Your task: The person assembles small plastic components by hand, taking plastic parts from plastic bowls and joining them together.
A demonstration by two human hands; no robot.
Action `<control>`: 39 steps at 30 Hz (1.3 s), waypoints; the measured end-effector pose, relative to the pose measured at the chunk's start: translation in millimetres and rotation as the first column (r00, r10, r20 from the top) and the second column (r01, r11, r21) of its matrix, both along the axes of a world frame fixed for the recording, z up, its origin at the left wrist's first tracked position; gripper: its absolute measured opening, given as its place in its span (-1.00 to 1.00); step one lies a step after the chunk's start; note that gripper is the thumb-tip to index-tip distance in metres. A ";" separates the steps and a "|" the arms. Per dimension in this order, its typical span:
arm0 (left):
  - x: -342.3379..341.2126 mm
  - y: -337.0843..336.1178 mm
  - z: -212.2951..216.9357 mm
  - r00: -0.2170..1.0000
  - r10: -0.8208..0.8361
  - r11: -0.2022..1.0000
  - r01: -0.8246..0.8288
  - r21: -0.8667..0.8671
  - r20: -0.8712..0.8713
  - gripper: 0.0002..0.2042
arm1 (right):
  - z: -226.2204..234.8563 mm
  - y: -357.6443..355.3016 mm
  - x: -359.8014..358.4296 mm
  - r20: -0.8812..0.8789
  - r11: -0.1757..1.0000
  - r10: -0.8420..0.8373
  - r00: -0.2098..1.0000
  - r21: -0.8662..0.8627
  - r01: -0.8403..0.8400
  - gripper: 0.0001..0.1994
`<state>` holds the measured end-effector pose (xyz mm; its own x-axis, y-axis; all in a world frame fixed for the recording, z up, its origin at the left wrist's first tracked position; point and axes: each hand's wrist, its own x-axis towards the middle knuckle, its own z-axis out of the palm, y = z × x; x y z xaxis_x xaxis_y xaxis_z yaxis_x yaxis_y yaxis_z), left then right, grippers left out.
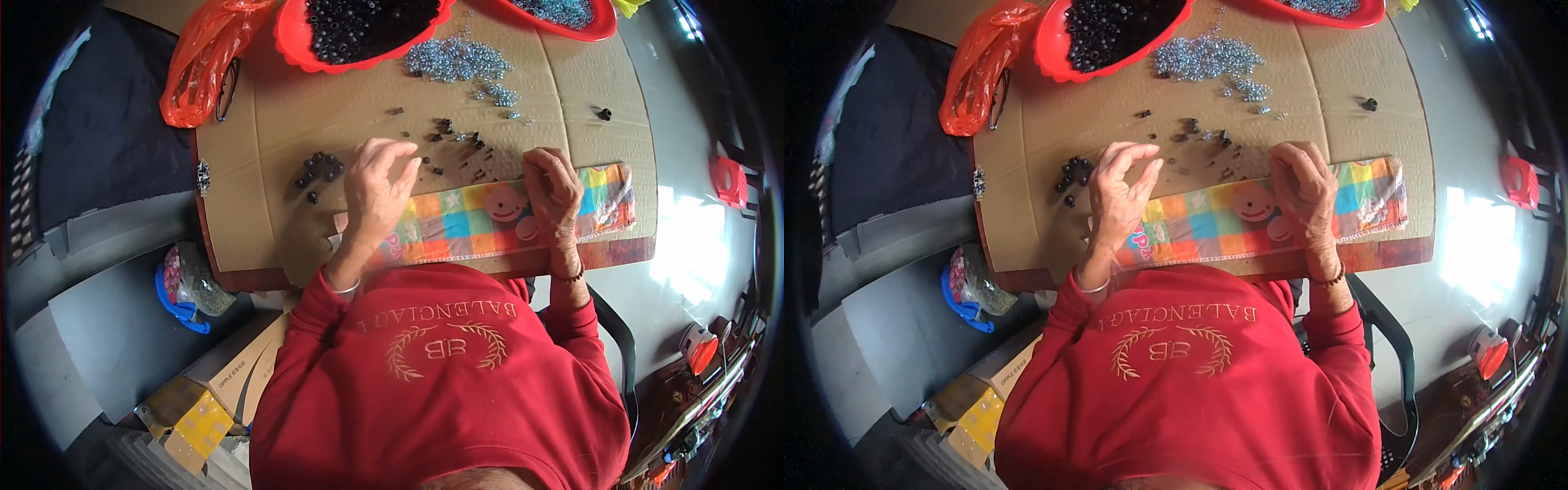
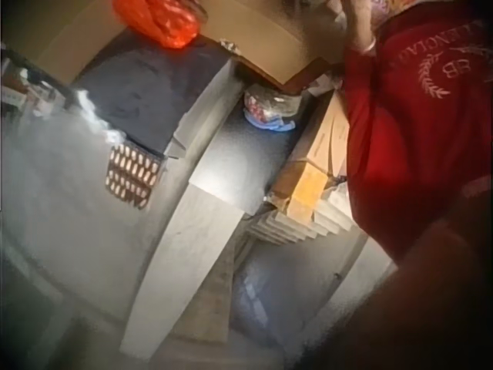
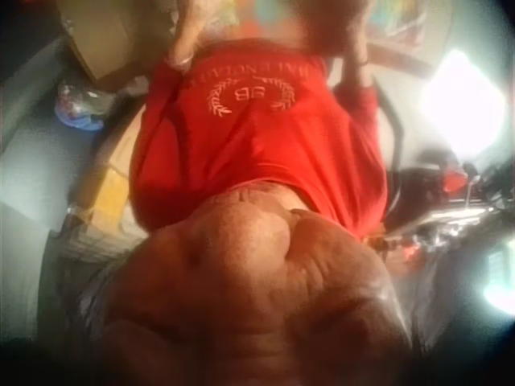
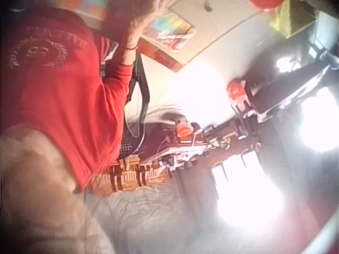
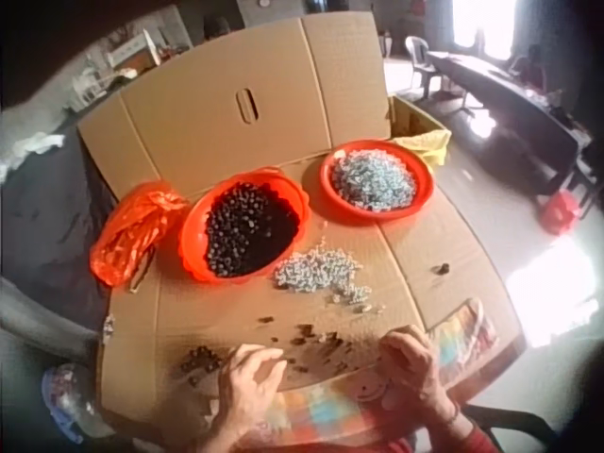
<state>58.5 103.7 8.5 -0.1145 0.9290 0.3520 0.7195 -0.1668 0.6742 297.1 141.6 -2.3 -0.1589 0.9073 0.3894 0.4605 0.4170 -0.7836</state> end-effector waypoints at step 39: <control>-26.2 2.0 28.9 0.988 -0.109 0.991 0.100 0.086 0.109 -0.82 | 57.1 -22.2 -42.5 0.120 0.998 0.015 0.993 0.054 -0.021 -0.84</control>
